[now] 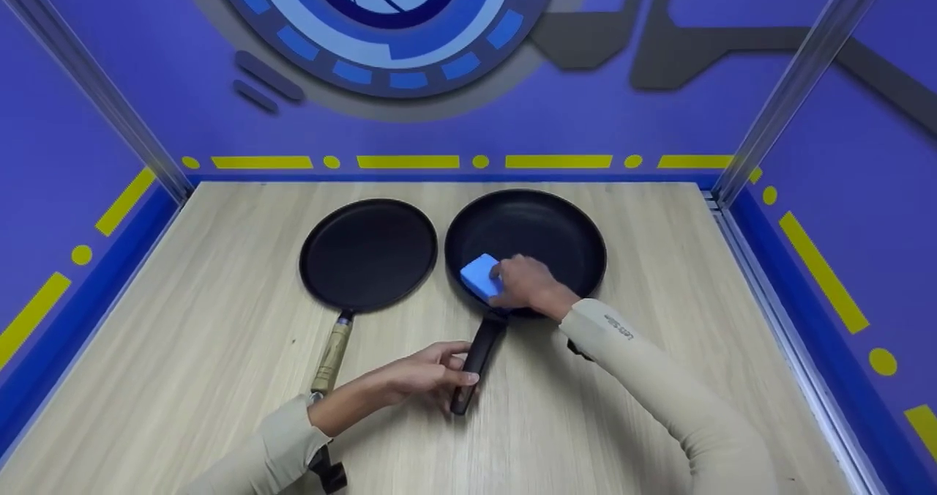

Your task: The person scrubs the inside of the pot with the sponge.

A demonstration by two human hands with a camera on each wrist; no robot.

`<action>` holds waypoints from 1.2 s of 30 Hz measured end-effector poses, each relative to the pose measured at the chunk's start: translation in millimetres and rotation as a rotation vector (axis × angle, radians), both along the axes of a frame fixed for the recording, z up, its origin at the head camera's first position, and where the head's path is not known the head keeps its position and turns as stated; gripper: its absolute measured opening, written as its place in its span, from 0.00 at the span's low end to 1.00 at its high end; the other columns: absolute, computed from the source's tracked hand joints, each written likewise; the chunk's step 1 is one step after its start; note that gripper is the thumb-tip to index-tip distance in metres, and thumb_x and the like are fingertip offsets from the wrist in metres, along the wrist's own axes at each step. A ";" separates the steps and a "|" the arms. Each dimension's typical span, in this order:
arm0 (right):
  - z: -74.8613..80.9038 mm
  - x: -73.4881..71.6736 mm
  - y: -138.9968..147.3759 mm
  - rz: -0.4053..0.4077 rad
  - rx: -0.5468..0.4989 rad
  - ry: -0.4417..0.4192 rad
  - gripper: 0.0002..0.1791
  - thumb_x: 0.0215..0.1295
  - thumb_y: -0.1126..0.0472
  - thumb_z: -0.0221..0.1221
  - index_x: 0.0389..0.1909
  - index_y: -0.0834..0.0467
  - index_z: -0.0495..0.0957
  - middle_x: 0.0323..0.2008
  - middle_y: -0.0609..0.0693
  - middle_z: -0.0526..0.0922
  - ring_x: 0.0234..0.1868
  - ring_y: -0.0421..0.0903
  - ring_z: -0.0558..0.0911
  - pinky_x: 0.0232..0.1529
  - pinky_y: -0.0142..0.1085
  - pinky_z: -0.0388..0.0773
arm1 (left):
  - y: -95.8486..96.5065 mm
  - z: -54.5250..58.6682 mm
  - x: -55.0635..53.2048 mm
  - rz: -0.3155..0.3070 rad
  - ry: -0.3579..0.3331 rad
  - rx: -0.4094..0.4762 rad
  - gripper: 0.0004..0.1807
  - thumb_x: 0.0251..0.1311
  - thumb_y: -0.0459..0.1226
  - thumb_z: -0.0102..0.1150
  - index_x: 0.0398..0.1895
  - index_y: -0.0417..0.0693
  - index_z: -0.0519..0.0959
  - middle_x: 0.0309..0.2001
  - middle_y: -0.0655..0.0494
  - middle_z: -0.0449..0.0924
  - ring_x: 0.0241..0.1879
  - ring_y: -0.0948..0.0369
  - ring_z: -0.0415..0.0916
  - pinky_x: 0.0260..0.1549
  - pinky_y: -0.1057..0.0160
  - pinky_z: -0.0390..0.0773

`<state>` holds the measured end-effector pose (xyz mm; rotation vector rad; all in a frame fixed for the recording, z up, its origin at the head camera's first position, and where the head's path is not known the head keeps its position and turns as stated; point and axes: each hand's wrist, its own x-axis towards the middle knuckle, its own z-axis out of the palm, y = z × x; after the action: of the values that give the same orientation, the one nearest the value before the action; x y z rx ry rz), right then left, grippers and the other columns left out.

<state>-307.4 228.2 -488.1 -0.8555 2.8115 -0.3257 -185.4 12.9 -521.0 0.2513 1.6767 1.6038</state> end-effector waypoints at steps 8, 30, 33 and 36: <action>19.4 -14.1 12.4 0.110 0.022 -0.251 0.27 0.63 0.56 0.66 0.62 0.61 0.80 0.19 0.40 0.55 0.19 0.36 0.52 0.24 0.30 0.54 | -2.0 0.4 -3.6 0.001 0.000 0.001 0.22 0.70 0.31 0.59 0.66 0.46 0.71 0.50 0.34 0.85 0.22 0.64 0.80 0.19 0.67 0.78; 1.6 -78.4 -35.7 -0.260 -0.227 -0.194 0.35 0.67 0.53 0.67 0.70 0.64 0.69 0.55 0.68 0.80 0.53 0.59 0.79 0.59 0.53 0.76 | -2.5 0.4 -0.9 0.006 0.001 0.027 0.22 0.68 0.30 0.60 0.64 0.42 0.73 0.38 0.48 0.87 0.22 0.65 0.79 0.17 0.69 0.78; -2.4 -87.4 -27.1 -0.257 -0.095 0.013 0.34 0.61 0.56 0.72 0.66 0.60 0.72 0.58 0.69 0.78 0.58 0.65 0.77 0.60 0.59 0.75 | -2.3 -0.9 -1.0 -0.006 -0.005 0.036 0.23 0.68 0.30 0.60 0.65 0.43 0.72 0.43 0.41 0.88 0.24 0.65 0.80 0.18 0.69 0.78; -8.7 -94.1 -15.9 -0.227 0.068 0.234 0.31 0.58 0.56 0.74 0.63 0.55 0.77 0.55 0.69 0.79 0.58 0.68 0.77 0.57 0.62 0.76 | -1.8 -1.6 -1.0 -0.010 -0.011 0.041 0.23 0.68 0.30 0.60 0.66 0.44 0.72 0.46 0.38 0.87 0.25 0.65 0.80 0.18 0.70 0.78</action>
<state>-401.5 212.3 -496.9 -0.5951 3.1247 -0.1687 -186.4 11.1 -522.6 0.2711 1.6331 1.6312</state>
